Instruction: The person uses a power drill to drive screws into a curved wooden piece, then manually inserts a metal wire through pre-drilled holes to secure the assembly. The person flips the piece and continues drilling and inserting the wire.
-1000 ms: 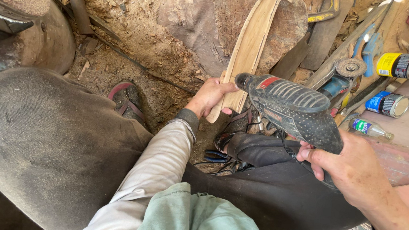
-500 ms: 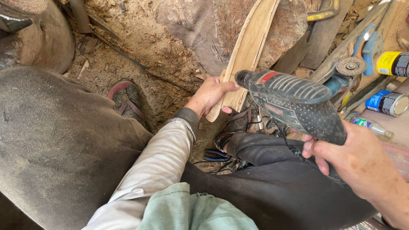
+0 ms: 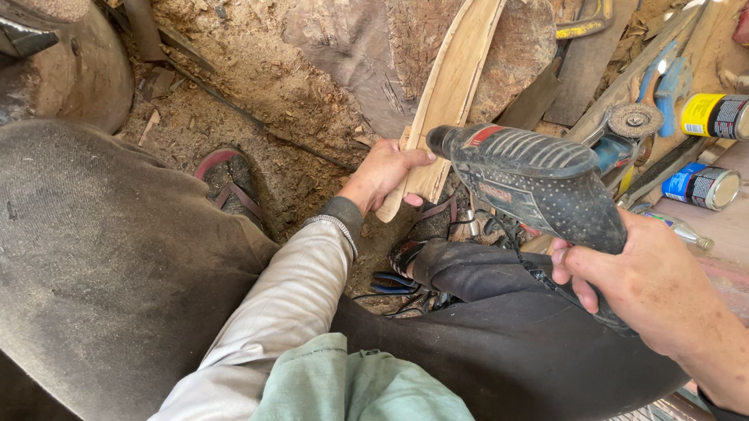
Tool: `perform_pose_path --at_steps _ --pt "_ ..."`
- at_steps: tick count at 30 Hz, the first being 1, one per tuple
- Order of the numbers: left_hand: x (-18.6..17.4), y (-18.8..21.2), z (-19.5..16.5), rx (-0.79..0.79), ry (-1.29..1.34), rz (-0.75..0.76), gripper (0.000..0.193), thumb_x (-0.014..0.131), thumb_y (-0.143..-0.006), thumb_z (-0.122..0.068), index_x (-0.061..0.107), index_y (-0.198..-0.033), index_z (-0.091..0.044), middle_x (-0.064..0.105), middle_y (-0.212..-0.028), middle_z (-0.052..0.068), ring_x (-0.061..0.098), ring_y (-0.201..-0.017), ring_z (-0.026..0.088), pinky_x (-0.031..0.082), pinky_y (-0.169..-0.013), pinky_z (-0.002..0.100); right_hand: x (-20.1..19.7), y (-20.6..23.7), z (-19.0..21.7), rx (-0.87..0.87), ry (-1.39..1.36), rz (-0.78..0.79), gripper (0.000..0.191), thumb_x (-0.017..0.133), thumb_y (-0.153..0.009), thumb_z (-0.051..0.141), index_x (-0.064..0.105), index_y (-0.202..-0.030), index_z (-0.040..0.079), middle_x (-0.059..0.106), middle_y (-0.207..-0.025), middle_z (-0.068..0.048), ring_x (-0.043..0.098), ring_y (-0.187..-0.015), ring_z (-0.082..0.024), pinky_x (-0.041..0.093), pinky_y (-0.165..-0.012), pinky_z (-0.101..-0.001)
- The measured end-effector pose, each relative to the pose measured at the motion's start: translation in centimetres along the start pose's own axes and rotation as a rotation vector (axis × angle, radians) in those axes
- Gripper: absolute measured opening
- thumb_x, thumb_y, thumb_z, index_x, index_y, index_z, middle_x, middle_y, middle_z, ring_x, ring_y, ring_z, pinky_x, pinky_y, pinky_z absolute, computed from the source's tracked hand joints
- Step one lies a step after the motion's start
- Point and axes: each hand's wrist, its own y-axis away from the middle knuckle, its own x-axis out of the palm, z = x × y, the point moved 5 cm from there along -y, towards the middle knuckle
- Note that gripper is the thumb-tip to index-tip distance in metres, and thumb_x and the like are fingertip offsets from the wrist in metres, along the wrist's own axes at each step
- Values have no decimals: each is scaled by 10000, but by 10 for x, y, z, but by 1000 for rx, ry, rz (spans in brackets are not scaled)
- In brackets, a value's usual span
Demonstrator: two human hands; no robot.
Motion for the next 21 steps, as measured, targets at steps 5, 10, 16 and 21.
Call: perform_pose_path --at_steps 5,10,16,21 --pt "1 1 -1 -7 7 -3 373 716 -869 -149 670 -1171 65 754 -897 179 743 -682 227 626 -443 329 1 -1 -2 41 -81 -17 170 647 -800 147 650 -890 3 695 -658 -117 584 -464 -173 468 -485 -333" --pt "2 1 -1 -1 10 1 358 710 -873 -140 669 -1164 65 755 -896 176 743 -674 221 624 -434 326 0 -1 -3 10 -93 2 178 641 -787 143 690 -865 -9 701 -658 -106 583 -459 -163 465 -482 -320" --pt "2 0 0 -3 19 -3 362 712 -869 -139 671 -1164 66 756 -894 177 745 -665 219 619 -426 327 3 -3 -7 61 -199 -1 211 628 -758 86 704 -926 -17 665 -682 -118 557 -474 -167 440 -475 -329" --pt "2 0 -1 -5 -3 -12 374 712 -869 -142 664 -1177 64 751 -889 186 738 -655 218 611 -420 321 2 -1 -5 41 -150 4 211 638 -774 111 686 -930 -23 691 -673 -120 569 -467 -171 450 -481 -320"
